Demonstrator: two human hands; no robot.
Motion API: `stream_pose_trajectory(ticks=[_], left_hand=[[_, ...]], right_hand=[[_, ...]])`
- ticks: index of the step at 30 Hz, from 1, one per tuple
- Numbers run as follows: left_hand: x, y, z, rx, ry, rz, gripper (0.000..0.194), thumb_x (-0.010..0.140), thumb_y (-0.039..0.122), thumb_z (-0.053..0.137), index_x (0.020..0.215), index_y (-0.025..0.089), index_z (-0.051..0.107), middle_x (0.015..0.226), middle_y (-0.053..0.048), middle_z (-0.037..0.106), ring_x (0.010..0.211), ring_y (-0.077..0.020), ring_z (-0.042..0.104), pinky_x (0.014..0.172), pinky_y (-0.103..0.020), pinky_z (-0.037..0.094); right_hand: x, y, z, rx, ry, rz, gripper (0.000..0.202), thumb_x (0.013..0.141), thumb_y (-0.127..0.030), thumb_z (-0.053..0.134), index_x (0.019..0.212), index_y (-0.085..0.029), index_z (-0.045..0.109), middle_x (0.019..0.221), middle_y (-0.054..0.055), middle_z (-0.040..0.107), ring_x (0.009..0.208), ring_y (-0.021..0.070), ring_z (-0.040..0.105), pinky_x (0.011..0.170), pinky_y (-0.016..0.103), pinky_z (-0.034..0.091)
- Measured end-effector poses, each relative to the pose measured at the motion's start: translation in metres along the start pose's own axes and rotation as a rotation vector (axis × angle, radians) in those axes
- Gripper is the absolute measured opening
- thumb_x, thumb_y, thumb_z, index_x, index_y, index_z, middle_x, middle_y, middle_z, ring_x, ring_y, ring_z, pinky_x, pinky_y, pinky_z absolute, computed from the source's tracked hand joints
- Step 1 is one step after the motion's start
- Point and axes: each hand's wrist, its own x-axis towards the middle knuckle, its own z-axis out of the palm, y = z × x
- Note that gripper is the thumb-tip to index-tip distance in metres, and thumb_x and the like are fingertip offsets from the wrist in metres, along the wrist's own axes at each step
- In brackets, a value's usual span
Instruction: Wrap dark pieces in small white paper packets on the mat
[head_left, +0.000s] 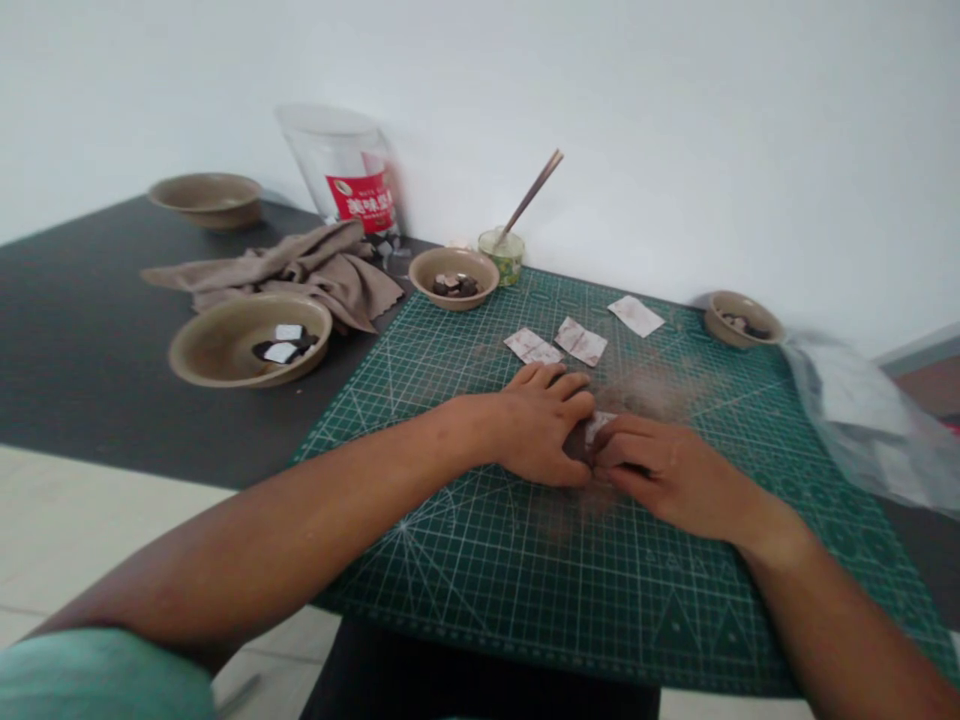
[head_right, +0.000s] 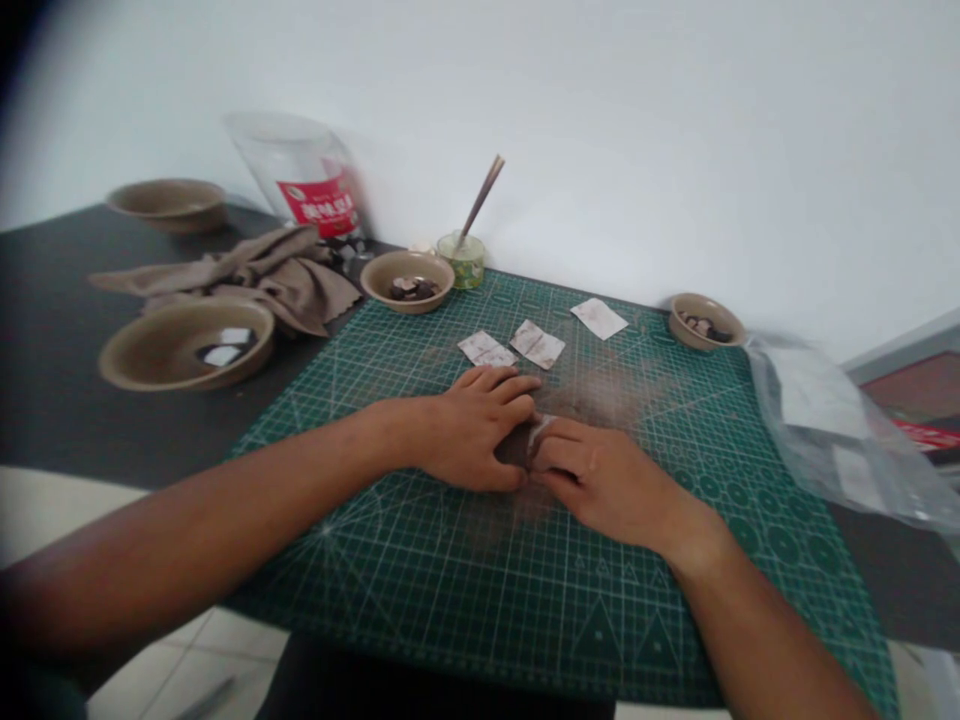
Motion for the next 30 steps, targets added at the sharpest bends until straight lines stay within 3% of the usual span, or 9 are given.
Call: stream_pose_trajectory(ticks=[4, 9, 14, 19, 21, 25, 30], left_hand=[[0.000, 0.001, 0.000, -0.001, 0.003, -0.021, 0.067, 0.083, 0.064, 0.055, 0.131, 0.019, 0.052, 0.160, -0.015, 0.033, 0.147, -0.0409, 0.026, 0.118, -0.054, 0.020], [-0.001, 0.001, -0.001, -0.001, -0.010, -0.002, 0.068, 0.083, 0.066, 0.056, 0.131, 0.018, 0.052, 0.160, -0.015, 0.033, 0.147, -0.0402, 0.025, 0.118, -0.053, 0.021], [-0.001, 0.000, 0.000, -0.005, 0.006, -0.014, 0.066, 0.083, 0.064, 0.057, 0.131, 0.019, 0.052, 0.160, -0.015, 0.032, 0.147, -0.0407, 0.026, 0.118, -0.055, 0.020], [-0.001, 0.000, -0.001, -0.003, -0.010, -0.001, 0.068, 0.084, 0.066, 0.054, 0.132, 0.018, 0.052, 0.161, -0.016, 0.031, 0.148, -0.0403, 0.025, 0.119, -0.054, 0.020], [-0.001, 0.000, -0.001, -0.002, -0.009, 0.003, 0.069, 0.084, 0.067, 0.054, 0.133, 0.018, 0.051, 0.161, -0.016, 0.031, 0.148, -0.0403, 0.025, 0.119, -0.053, 0.020], [0.000, 0.000, -0.001, -0.004, -0.018, -0.022, 0.066, 0.084, 0.065, 0.055, 0.131, 0.019, 0.052, 0.162, -0.015, 0.030, 0.149, -0.0410, 0.024, 0.118, -0.055, 0.020], [0.000, 0.000, -0.001, -0.005, -0.016, -0.004, 0.068, 0.083, 0.066, 0.055, 0.132, 0.018, 0.052, 0.161, -0.015, 0.031, 0.148, -0.0404, 0.025, 0.119, -0.053, 0.020]], right_hand=[[0.003, 0.006, 0.000, -0.112, 0.120, 0.124, 0.014, 0.096, -0.015, 0.053, 0.092, -0.020, 0.066, 0.097, 0.006, 0.066, 0.091, 0.0208, 0.062, 0.081, 0.036, 0.049], [0.001, 0.003, -0.004, 0.030, -0.025, 0.012, 0.015, 0.095, -0.013, 0.055, 0.088, -0.022, 0.066, 0.093, 0.003, 0.065, 0.086, 0.0172, 0.061, 0.076, 0.031, 0.048], [0.004, 0.005, -0.003, -0.093, 0.121, 0.123, 0.014, 0.095, -0.015, 0.054, 0.090, -0.020, 0.065, 0.093, 0.006, 0.064, 0.088, 0.0202, 0.060, 0.078, 0.035, 0.047], [0.000, 0.006, -0.005, 0.011, -0.046, 0.022, 0.014, 0.095, -0.016, 0.055, 0.087, -0.022, 0.065, 0.091, 0.003, 0.065, 0.083, 0.0176, 0.061, 0.073, 0.031, 0.048], [0.001, 0.007, -0.002, 0.007, 0.006, 0.026, 0.015, 0.095, -0.014, 0.054, 0.091, -0.022, 0.066, 0.096, 0.004, 0.066, 0.088, 0.0183, 0.062, 0.077, 0.032, 0.048], [0.002, 0.011, -0.004, -0.136, 0.143, 0.169, 0.012, 0.094, -0.016, 0.056, 0.088, -0.020, 0.065, 0.090, 0.005, 0.065, 0.084, 0.0200, 0.061, 0.075, 0.034, 0.047], [0.002, 0.002, -0.005, 0.023, -0.021, 0.036, 0.016, 0.095, -0.013, 0.055, 0.088, -0.022, 0.066, 0.092, 0.003, 0.065, 0.087, 0.0177, 0.061, 0.077, 0.032, 0.047]])
